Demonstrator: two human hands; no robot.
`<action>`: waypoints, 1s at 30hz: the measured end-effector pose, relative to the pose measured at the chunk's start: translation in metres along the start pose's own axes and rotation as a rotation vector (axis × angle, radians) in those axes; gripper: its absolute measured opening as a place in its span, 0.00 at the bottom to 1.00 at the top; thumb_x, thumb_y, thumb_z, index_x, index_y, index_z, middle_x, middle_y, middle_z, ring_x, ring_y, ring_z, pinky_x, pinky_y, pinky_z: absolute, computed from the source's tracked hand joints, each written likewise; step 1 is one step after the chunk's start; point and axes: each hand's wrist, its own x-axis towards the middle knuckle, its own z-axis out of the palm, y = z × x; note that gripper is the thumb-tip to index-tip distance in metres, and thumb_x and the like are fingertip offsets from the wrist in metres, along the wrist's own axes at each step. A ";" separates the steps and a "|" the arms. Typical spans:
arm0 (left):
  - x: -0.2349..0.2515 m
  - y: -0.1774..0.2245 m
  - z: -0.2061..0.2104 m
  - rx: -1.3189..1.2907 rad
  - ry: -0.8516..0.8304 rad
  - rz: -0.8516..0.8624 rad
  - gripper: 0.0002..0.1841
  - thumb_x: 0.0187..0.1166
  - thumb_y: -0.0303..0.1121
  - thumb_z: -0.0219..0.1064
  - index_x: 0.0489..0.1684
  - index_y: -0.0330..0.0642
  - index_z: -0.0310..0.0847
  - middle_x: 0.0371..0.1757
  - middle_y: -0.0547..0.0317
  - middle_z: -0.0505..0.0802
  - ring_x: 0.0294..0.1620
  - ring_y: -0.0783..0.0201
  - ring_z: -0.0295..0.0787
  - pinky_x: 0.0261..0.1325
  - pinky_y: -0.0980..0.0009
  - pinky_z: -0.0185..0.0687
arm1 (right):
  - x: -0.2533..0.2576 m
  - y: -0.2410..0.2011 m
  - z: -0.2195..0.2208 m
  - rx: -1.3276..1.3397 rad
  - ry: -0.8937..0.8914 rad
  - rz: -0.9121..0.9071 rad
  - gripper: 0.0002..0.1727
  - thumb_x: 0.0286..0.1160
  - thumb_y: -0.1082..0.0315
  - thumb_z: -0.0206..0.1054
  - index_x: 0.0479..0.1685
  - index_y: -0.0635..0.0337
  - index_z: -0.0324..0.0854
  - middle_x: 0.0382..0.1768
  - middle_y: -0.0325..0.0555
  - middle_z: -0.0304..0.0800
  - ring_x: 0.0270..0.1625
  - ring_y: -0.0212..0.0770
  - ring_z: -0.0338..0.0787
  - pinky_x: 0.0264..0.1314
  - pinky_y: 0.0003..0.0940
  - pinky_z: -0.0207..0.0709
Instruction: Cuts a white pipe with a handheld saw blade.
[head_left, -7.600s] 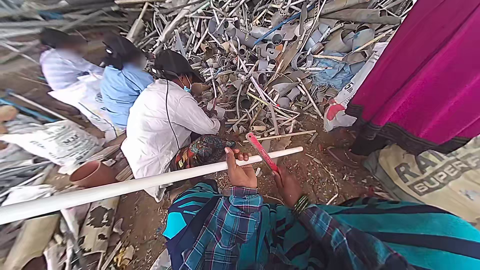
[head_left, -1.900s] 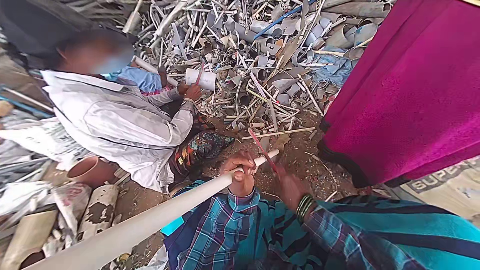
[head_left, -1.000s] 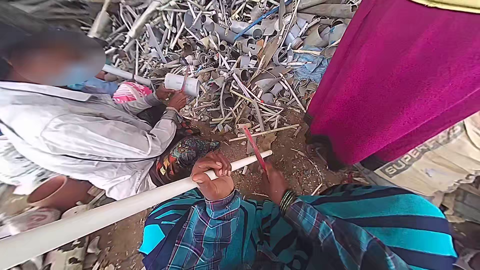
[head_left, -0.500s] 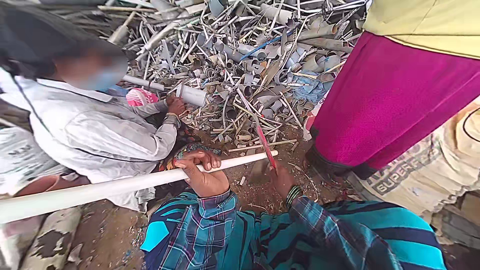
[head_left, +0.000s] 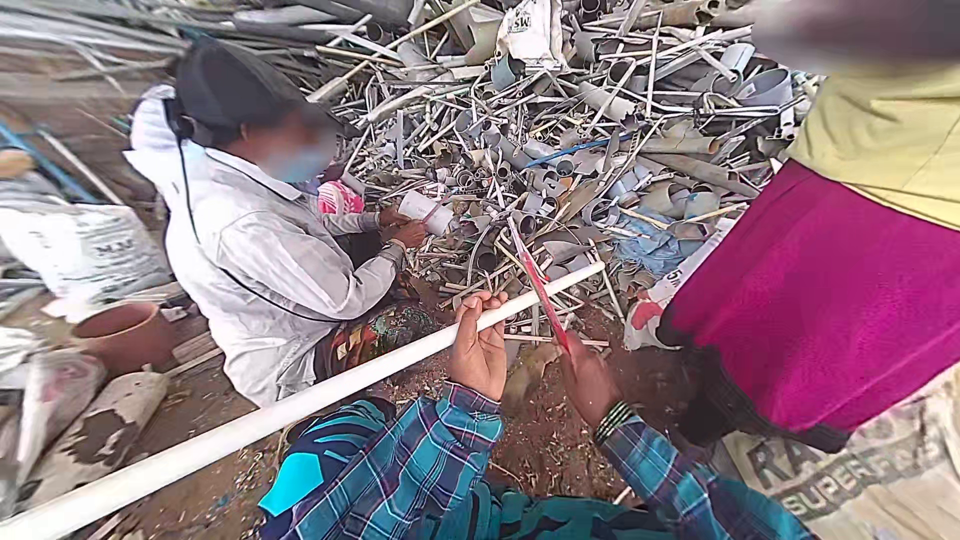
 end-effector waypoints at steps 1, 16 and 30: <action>0.003 -0.005 0.003 0.006 -0.007 -0.007 0.19 0.92 0.28 0.39 0.37 0.44 0.79 0.33 0.62 0.93 0.42 0.66 0.95 0.55 0.70 0.90 | 0.008 0.007 0.004 0.021 0.032 -0.007 0.21 0.92 0.68 0.51 0.74 0.72 0.73 0.40 0.70 0.91 0.46 0.71 0.92 0.52 0.64 0.81; 0.068 -0.021 -0.043 -0.013 0.247 -0.090 0.29 0.96 0.43 0.34 0.20 0.54 0.75 0.15 0.70 0.85 0.25 0.67 0.91 0.44 0.65 0.91 | 0.047 0.050 0.062 -0.064 0.173 -0.119 0.17 0.85 0.71 0.57 0.57 0.80 0.82 0.31 0.71 0.90 0.33 0.72 0.93 0.34 0.66 0.83; 0.058 -0.029 -0.061 0.072 -0.088 0.189 0.26 0.88 0.32 0.42 0.18 0.55 0.83 0.16 0.73 0.85 0.24 0.72 0.87 0.51 0.69 0.88 | 0.071 0.091 0.069 0.111 -0.118 0.253 0.22 0.94 0.67 0.48 0.76 0.74 0.69 0.36 0.65 0.87 0.37 0.60 0.90 0.49 0.57 0.82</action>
